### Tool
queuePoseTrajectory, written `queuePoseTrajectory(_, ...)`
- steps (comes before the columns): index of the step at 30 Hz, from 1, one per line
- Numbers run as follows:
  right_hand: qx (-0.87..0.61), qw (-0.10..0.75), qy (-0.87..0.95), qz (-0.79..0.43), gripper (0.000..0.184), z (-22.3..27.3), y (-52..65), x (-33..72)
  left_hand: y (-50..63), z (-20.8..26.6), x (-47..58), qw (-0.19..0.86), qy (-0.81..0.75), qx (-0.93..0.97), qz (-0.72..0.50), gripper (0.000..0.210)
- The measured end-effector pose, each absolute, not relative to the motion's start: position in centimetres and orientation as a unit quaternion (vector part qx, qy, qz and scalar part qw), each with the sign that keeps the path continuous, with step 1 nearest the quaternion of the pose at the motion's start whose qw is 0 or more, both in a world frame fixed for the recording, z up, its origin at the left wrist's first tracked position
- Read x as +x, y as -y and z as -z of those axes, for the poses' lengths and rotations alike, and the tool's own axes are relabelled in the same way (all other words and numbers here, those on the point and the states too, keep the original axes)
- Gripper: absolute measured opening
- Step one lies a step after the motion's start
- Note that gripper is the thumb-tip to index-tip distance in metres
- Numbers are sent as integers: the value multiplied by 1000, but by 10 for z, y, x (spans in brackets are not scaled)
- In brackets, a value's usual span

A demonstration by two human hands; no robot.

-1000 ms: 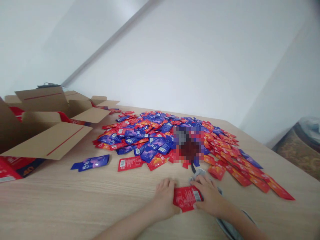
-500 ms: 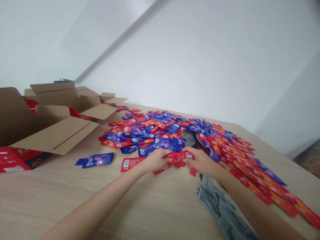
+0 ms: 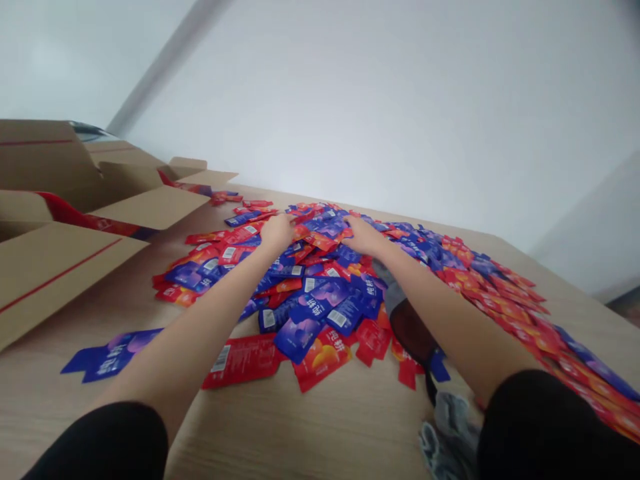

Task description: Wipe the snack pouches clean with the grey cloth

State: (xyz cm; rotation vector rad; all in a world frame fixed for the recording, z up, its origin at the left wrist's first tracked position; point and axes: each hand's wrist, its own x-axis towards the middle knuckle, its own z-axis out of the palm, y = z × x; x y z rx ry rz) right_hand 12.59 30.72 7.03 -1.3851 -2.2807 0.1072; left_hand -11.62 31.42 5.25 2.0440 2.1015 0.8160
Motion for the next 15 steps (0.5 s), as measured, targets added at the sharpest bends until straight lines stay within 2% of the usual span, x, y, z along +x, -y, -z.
queuePoseTrajectory(4,-614,137,776,-46,94,-51,-272,196,-322,-30,-121,21,-706,676,-211,35)
queuePoseTrajectory(5,-662,70,744,-51,103,-44,-258,211,-321,-25,-122,21,-702,684,-196,34)
queuePoseTrajectory(6,-691,22,720,-63,111,-36,-244,225,-320,-21,-121,21,-697,693,-184,34)
queuePoseTrajectory(8,-693,-11,716,-80,122,-20,-220,243,-313,-20,-115,13,-686,707,-171,37)
queuePoseTrajectory(9,-677,2,731,-88,123,-14,-211,248,-308,-21,-108,5,-680,713,-171,40)
queuePoseTrajectory(11,-634,61,765,-99,112,-6,-200,252,-291,-27,-88,-9,-660,731,-175,46)
queuePoseTrajectory(15,-586,165,785,-111,64,-13,-193,255,-239,-32,-22,18,-555,817,-155,50)
